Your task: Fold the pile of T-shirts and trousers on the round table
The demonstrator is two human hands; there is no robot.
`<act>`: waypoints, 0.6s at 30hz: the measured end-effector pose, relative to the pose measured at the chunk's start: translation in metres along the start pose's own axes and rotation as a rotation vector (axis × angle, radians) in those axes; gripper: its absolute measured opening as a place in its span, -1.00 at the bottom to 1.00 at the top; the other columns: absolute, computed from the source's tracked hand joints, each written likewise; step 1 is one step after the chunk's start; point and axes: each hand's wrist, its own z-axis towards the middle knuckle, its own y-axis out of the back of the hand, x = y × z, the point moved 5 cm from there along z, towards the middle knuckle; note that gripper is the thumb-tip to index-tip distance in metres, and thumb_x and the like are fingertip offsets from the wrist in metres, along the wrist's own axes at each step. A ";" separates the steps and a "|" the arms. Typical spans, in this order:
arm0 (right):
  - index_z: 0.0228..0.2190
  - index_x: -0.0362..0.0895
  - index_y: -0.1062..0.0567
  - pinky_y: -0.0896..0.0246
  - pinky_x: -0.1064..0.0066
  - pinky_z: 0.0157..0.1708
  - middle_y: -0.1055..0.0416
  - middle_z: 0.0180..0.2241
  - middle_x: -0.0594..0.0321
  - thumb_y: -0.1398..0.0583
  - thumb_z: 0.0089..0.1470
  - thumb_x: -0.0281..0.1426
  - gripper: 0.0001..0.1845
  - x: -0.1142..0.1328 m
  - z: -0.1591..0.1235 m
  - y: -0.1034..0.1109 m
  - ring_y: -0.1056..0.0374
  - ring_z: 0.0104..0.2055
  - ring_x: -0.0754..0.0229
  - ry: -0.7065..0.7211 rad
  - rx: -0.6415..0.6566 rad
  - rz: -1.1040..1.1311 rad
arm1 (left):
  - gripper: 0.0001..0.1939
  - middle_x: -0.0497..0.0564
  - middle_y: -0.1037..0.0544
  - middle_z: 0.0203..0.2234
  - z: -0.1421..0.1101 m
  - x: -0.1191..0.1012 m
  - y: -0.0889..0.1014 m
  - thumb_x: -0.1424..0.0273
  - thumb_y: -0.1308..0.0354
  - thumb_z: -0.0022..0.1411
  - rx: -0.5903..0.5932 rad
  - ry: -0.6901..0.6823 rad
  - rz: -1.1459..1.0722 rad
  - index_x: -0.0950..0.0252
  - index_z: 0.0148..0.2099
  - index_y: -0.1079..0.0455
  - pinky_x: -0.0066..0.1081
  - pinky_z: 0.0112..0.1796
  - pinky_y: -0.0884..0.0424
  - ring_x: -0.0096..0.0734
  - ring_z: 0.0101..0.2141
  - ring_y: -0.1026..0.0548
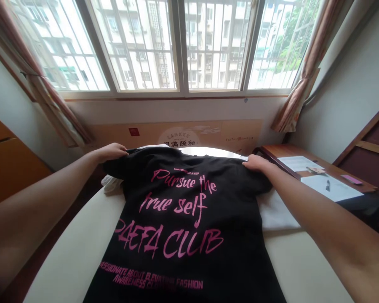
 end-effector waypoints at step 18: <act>0.20 -0.20 -0.43 -0.38 0.18 -0.02 -0.61 -0.15 0.03 -0.33 0.16 -0.04 -0.28 -0.029 0.014 0.072 -0.51 -0.04 -0.12 -0.033 -0.308 0.198 | -0.44 0.20 -0.63 -0.06 -0.006 -0.032 0.069 0.03 -0.01 0.51 -0.444 -0.079 0.221 0.51 -0.03 -0.49 -0.43 0.06 -0.32 -0.25 0.01 -0.48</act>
